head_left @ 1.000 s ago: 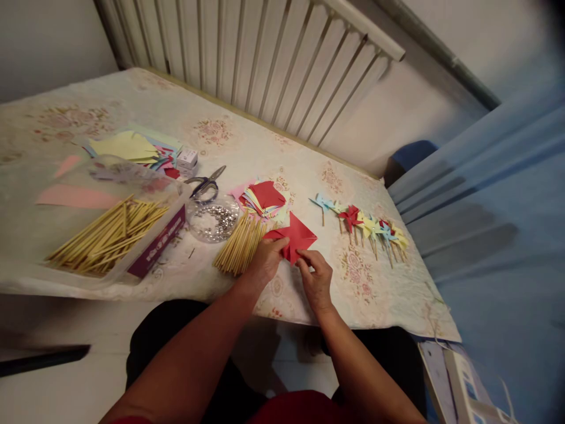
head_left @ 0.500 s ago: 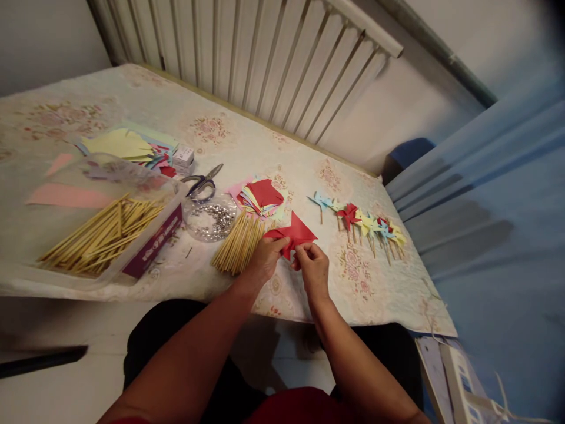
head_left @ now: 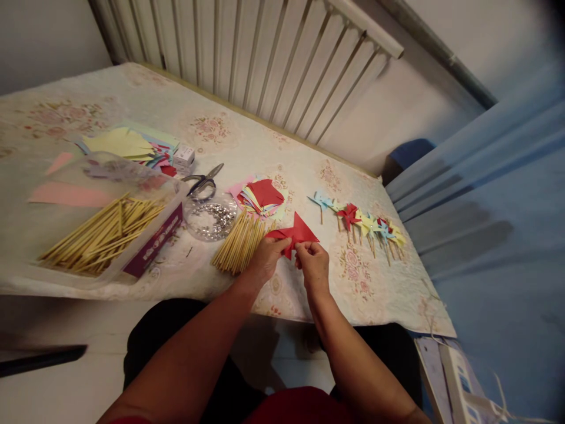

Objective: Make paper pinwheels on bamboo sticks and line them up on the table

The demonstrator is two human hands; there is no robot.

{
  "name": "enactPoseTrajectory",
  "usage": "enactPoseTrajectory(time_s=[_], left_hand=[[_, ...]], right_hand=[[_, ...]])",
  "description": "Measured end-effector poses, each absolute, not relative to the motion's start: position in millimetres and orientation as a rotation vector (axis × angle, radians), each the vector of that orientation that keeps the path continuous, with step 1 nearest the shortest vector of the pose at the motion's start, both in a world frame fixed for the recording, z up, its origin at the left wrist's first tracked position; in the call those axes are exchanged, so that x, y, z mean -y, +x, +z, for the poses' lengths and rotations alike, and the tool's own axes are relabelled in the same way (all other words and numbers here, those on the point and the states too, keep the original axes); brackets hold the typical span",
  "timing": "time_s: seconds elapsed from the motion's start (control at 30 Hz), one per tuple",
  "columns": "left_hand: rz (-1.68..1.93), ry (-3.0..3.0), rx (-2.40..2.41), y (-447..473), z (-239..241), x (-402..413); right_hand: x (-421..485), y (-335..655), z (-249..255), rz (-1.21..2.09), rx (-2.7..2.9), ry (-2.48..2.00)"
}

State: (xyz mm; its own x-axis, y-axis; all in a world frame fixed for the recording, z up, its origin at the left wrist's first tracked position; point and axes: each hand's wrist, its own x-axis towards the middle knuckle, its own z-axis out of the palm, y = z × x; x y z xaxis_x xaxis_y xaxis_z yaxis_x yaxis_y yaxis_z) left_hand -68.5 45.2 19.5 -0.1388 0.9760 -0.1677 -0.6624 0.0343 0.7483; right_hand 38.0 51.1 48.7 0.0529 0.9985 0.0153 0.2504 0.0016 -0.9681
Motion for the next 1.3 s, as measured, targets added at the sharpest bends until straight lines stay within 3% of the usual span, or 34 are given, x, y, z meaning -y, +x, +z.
enactPoseTrajectory(time_s=[1.3], left_hand=[[1.499,0.537,-0.943,-68.9,17.3,-45.0]], right_hand=[[-52.6,35.3,46.9,0.946,1.395,-1.492]])
